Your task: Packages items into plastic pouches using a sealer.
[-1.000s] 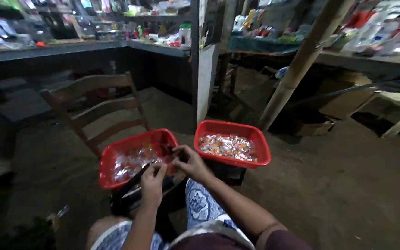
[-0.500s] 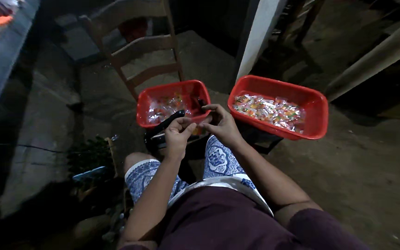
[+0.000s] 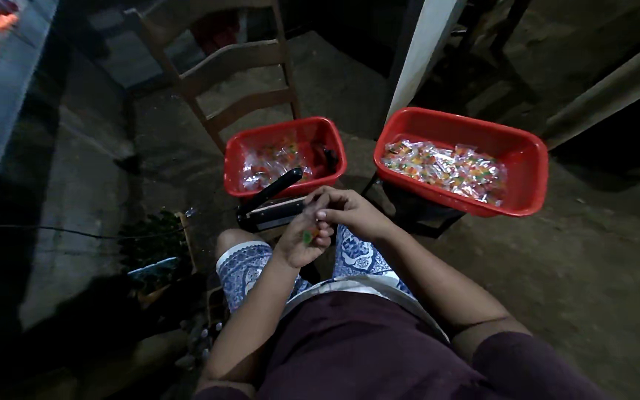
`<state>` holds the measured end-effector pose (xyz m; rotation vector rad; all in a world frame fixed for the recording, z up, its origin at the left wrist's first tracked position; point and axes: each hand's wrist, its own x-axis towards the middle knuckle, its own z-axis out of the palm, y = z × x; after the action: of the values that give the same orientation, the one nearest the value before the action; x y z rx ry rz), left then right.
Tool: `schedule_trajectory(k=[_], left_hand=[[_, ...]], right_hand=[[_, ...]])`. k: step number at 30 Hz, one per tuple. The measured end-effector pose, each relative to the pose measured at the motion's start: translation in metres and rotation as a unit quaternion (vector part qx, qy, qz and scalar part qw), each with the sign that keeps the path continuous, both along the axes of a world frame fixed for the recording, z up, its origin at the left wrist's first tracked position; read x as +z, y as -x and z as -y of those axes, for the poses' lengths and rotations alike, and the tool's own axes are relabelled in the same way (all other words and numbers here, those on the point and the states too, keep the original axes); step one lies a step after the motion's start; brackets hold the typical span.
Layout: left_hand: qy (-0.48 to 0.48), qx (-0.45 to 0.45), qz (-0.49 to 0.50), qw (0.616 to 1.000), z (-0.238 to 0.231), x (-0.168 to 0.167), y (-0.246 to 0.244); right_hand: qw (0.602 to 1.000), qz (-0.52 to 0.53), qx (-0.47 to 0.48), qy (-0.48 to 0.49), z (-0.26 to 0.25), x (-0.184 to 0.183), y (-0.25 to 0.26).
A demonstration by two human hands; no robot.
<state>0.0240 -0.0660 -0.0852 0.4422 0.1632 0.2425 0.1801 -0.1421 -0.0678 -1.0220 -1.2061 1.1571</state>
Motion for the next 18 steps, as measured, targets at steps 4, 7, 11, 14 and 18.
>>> schedule_trajectory(k=[4,7,11,14,18], left_hand=[[-0.179,0.132,-0.167,0.96,0.007,0.006,0.003],[-0.304,0.22,-0.174,0.911,0.005,-0.011,0.012],[-0.381,0.292,-0.232,0.846,0.01,-0.011,0.014],[-0.363,0.319,-0.243,0.841,0.011,-0.013,0.011],[-0.309,0.309,-0.255,0.862,0.012,-0.011,0.012]], right_hand=[[0.993,0.052,-0.104,-0.005,0.003,0.002,0.001],[0.977,0.145,-0.154,-0.024,0.004,-0.001,0.0],[0.974,0.154,-0.163,-0.015,0.0,-0.011,0.008],[0.984,0.11,-0.139,0.003,0.001,-0.014,0.013],[0.984,0.107,-0.142,0.023,0.005,-0.016,0.016]])
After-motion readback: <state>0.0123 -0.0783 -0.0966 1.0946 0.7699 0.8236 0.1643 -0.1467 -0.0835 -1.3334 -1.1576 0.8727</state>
